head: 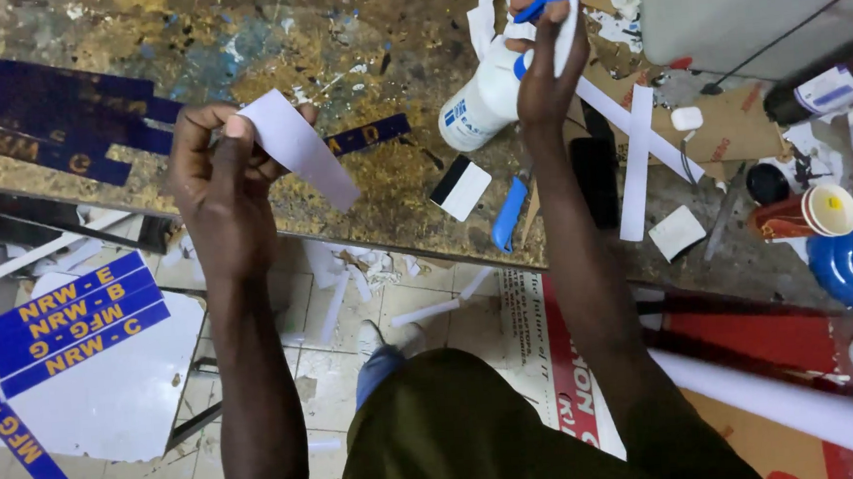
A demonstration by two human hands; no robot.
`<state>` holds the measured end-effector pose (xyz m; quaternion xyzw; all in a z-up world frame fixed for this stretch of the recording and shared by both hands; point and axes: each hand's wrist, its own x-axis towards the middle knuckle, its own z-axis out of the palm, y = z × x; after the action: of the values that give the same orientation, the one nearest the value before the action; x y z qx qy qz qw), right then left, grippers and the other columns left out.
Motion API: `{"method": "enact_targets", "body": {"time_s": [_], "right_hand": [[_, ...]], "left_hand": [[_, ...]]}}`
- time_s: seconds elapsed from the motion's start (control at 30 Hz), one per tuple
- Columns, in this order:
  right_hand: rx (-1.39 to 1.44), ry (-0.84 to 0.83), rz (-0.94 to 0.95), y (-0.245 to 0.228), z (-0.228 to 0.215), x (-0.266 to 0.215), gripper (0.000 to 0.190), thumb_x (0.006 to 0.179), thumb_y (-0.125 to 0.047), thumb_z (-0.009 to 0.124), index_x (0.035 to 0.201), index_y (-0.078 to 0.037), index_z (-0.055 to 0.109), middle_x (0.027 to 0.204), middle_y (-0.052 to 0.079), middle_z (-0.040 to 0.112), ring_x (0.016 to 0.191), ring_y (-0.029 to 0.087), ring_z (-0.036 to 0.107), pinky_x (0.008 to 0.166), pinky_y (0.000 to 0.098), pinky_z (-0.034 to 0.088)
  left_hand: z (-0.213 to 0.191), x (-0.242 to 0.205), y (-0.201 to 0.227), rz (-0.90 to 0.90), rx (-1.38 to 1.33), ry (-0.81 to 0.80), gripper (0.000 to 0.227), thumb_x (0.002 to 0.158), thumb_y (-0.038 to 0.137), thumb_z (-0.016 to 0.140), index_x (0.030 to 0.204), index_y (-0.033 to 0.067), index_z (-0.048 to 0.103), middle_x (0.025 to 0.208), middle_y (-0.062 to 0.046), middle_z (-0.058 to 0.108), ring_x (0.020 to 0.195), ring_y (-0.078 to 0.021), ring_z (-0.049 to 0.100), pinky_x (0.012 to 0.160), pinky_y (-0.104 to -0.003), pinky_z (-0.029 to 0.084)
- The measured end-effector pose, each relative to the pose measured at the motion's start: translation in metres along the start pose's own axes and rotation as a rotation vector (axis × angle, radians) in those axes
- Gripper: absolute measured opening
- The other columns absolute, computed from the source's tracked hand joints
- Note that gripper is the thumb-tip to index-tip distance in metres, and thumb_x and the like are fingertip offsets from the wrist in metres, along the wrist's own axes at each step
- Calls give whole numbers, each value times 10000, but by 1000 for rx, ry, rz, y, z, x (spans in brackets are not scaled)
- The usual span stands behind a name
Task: The person sprays a blue vinyl sticker with a spray bottle and rubs it with their hand. They then pick up a white paper strip, spray it, and apply it to the blue sticker on the table, smoothing it down with a squeegee tool. The person repeats this process with another blue sticker.
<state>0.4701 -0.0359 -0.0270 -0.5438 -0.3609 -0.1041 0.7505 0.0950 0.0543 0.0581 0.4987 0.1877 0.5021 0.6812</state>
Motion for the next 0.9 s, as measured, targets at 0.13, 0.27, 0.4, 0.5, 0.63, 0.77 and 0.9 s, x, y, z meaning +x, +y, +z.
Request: {"method": "enact_targets", "body": {"time_s": [0.13,0.27,0.4,0.5,0.63,0.77,0.9], "right_hand": [[-161,-148,-29,54,-4,-2,420,1265,-470,581,1599,-219,612,1490,90,741,1402,331,728,1101,486,652],[-79,-212,93,54,-3,-8,717,1209,-557,777,1743,-202,458,1738,161,547,1652,395,538,1340,535,550],[51,-168,27,8,-18,-42,955,1243,-576,817,1890,-388,140,2009,77,139,1904,409,210,1597,674,327],[-383,228,-292,-22,-31,-92,696,1206,-635,616,1674,-139,480,1588,120,642,1466,261,678,1219,452,607],[559,-386,193,-63,7,-139,832,1186,-462,597,1829,-110,204,1789,307,461,1500,369,643,1087,456,532],[278,-897,454,-73,33,-143,1210,1008,-703,783,1833,-151,92,1665,209,629,1526,344,651,1306,615,498],[293,-996,557,-63,31,-147,1110,1014,-383,886,1831,-187,159,1477,170,752,1457,315,712,1337,671,357]], "left_hand": [[0,10,1,-68,38,-71,104,1180,253,629,1155,159,591,962,-53,598,1138,-329,844,850,-366,606],[1,21,-4,-99,34,-115,150,1160,276,649,1172,138,591,1097,-128,749,1212,-417,882,894,-441,697],[6,24,-9,-74,-1,-107,158,1146,283,687,1157,140,620,1111,-58,698,1215,-413,870,879,-421,701],[16,28,-5,-90,-105,-136,77,1145,251,675,1109,186,653,1085,-54,756,1246,-384,853,866,-387,630],[28,43,-5,-79,-272,-203,121,1163,280,661,1157,167,621,1292,-239,798,1279,-380,812,773,-355,622],[30,54,-9,-24,-414,-99,147,1156,257,677,1111,144,593,1334,-340,786,1082,-300,797,693,-306,522],[6,55,-19,36,-446,-23,112,1188,226,651,1137,128,633,1388,-349,766,1225,-384,804,709,-293,583]]}}
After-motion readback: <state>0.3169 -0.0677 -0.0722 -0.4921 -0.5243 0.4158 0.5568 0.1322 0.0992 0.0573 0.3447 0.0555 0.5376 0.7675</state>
